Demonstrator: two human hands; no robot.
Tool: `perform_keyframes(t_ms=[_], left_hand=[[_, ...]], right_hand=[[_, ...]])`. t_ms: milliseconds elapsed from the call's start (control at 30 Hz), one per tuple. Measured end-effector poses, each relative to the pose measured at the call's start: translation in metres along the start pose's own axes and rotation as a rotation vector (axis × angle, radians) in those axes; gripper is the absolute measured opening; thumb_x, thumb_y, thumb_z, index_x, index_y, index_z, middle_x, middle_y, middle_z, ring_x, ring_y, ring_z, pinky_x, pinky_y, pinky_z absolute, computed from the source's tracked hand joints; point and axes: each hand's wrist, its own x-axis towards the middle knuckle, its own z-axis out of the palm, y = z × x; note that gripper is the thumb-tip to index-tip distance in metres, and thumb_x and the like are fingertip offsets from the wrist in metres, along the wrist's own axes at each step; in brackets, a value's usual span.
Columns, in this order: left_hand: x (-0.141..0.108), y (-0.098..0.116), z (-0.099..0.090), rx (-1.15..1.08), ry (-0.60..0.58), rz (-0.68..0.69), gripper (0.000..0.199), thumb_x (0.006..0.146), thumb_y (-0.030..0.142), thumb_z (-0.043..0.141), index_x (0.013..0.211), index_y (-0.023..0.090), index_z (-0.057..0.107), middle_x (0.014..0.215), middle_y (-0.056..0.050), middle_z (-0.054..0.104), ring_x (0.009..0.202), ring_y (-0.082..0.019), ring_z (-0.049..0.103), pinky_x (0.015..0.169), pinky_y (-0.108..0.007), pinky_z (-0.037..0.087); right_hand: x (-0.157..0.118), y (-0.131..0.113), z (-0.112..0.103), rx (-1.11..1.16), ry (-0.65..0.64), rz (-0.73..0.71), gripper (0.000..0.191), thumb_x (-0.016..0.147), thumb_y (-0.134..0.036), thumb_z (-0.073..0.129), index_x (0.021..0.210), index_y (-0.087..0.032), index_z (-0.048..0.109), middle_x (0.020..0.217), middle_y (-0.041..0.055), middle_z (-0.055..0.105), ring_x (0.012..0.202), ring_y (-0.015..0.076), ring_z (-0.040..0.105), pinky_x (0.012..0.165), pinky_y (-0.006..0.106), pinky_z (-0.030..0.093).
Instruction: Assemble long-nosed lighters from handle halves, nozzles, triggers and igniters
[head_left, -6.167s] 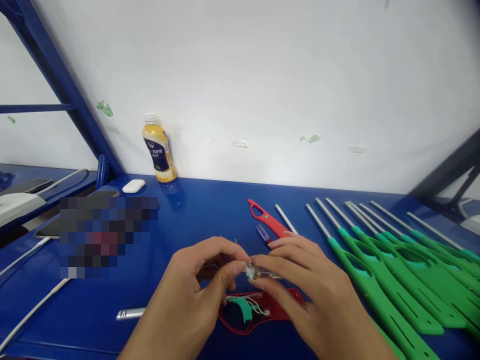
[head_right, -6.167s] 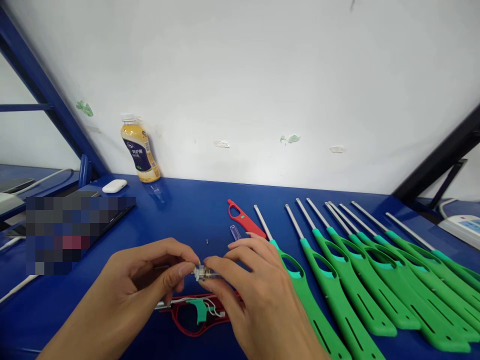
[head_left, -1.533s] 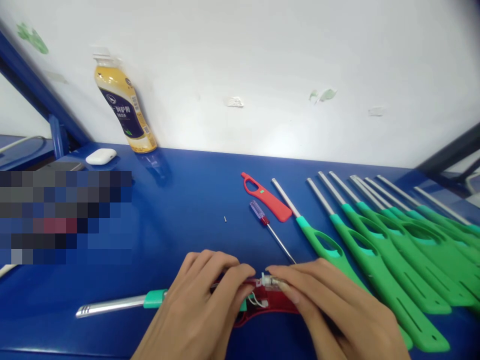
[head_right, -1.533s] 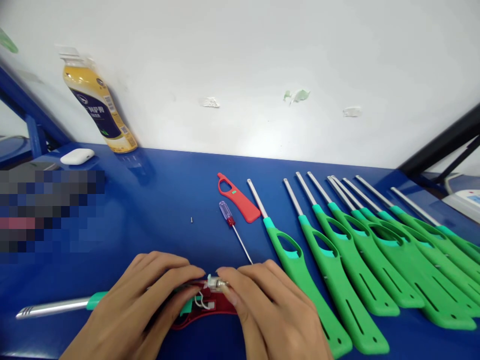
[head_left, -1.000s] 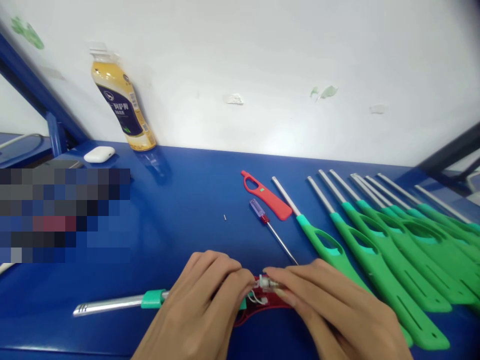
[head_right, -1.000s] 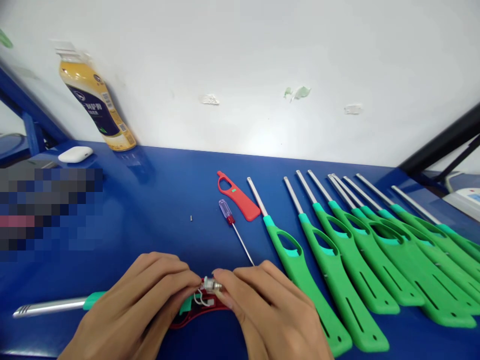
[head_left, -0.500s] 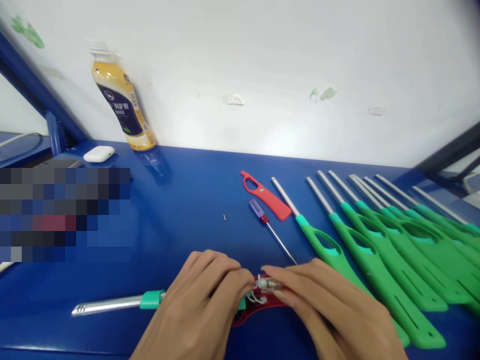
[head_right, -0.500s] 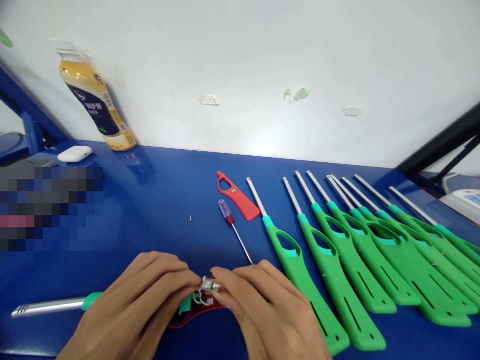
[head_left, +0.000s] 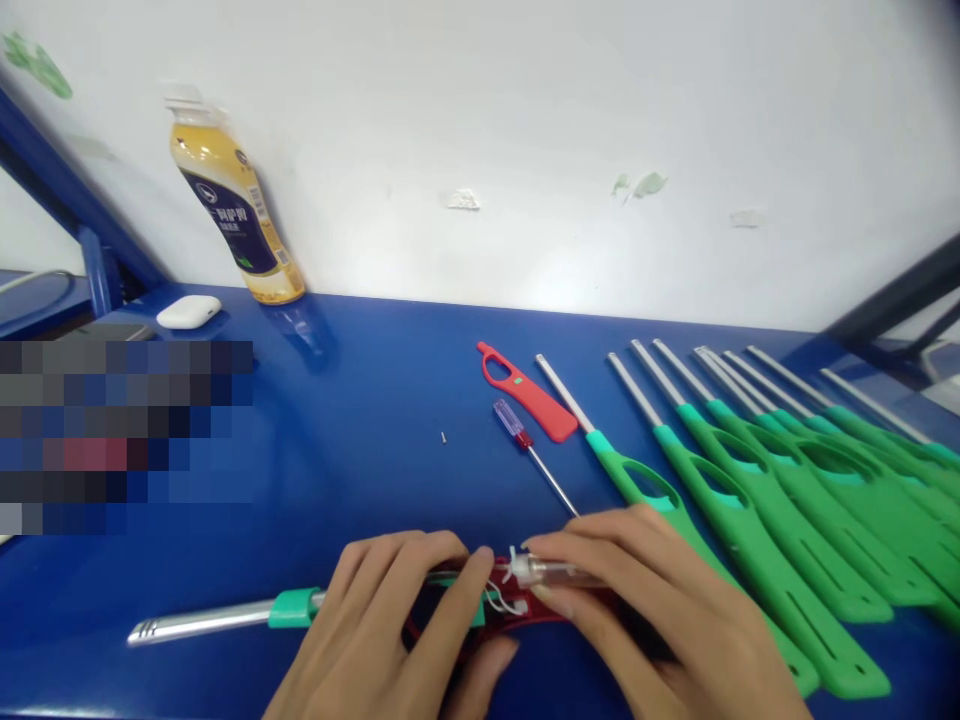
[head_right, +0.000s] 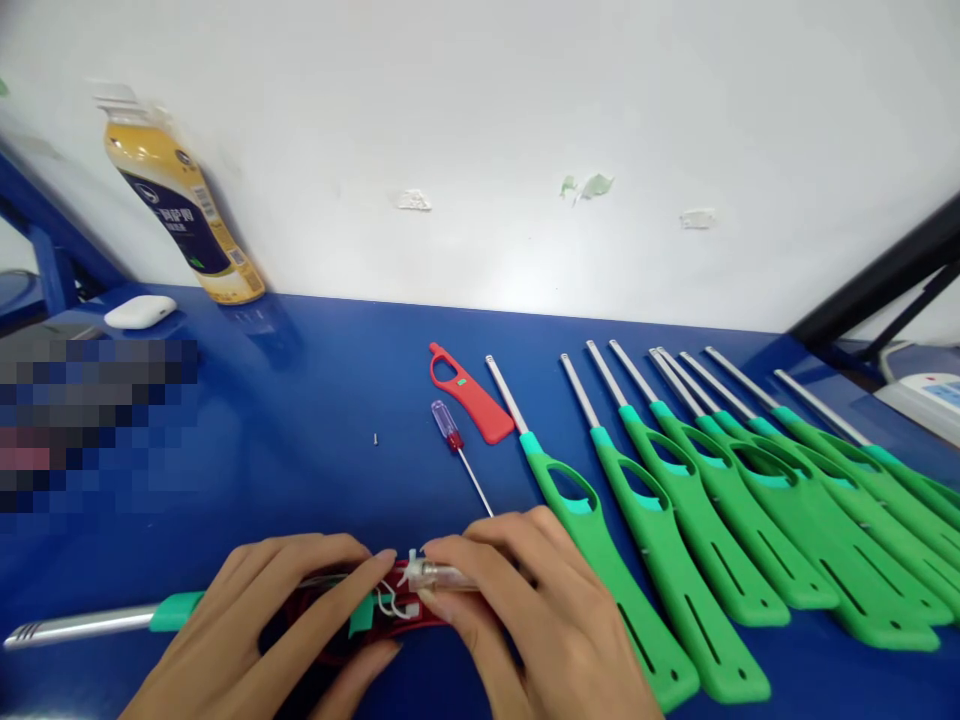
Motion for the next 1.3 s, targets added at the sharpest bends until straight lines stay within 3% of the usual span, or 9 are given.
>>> perform_keyframes(t_ms=[233,633,800,967,1300], left_hand=[[0.002,-0.001,0.0,-0.005,-0.018,0.028,0.025,0.116,0.021,0.058,0.137,0.013,0.069,0.111,-0.007,0.066,0.096,-0.018,0.066,0.083,-0.032,0.057],[0.002,0.0,-0.002,0.002,-0.016,0.038,0.024,0.115,0.022,0.061,0.135,0.014,0.071,0.106,-0.007,0.072,0.091,-0.018,0.072,0.084,-0.033,0.063],[0.007,0.005,0.002,-0.005,0.043,-0.046,0.028,0.111,0.041,0.068,0.132,0.025,0.077,0.11,-0.008,0.075,0.097,-0.021,0.076,0.089,-0.034,0.067],[0.013,0.009,0.006,-0.024,0.064,-0.083,0.035,0.109,0.052,0.071,0.131,0.026,0.078,0.113,-0.009,0.075,0.102,-0.023,0.076,0.093,-0.036,0.068],[0.003,0.001,-0.003,-0.009,-0.009,-0.001,0.026,0.114,0.027,0.063,0.137,0.019,0.072,0.108,-0.006,0.072,0.093,-0.019,0.069,0.084,-0.031,0.063]], right_hand=[[-0.001,0.003,0.0,-0.066,0.003,-0.027,0.019,0.113,-0.026,0.065,0.128,-0.034,0.073,0.115,-0.0012,0.076,0.106,0.012,0.076,0.096,0.017,0.063],[-0.004,0.0,-0.002,-0.064,0.029,-0.024,0.026,0.111,-0.017,0.064,0.126,-0.035,0.075,0.114,-0.0021,0.077,0.104,0.011,0.077,0.097,0.017,0.063],[-0.004,-0.003,-0.001,-0.085,0.034,-0.011,0.025,0.113,-0.018,0.062,0.125,-0.036,0.075,0.113,-0.0026,0.076,0.103,0.0099,0.077,0.097,0.015,0.061],[-0.002,-0.002,0.0,-0.063,0.057,-0.007,0.022,0.112,-0.022,0.065,0.128,-0.034,0.074,0.116,-0.0029,0.077,0.106,0.0107,0.076,0.101,0.016,0.06],[-0.003,0.002,-0.002,-0.058,-0.01,-0.001,0.022,0.111,-0.025,0.067,0.128,-0.036,0.076,0.117,-0.0032,0.077,0.108,0.0104,0.076,0.098,0.015,0.062]])
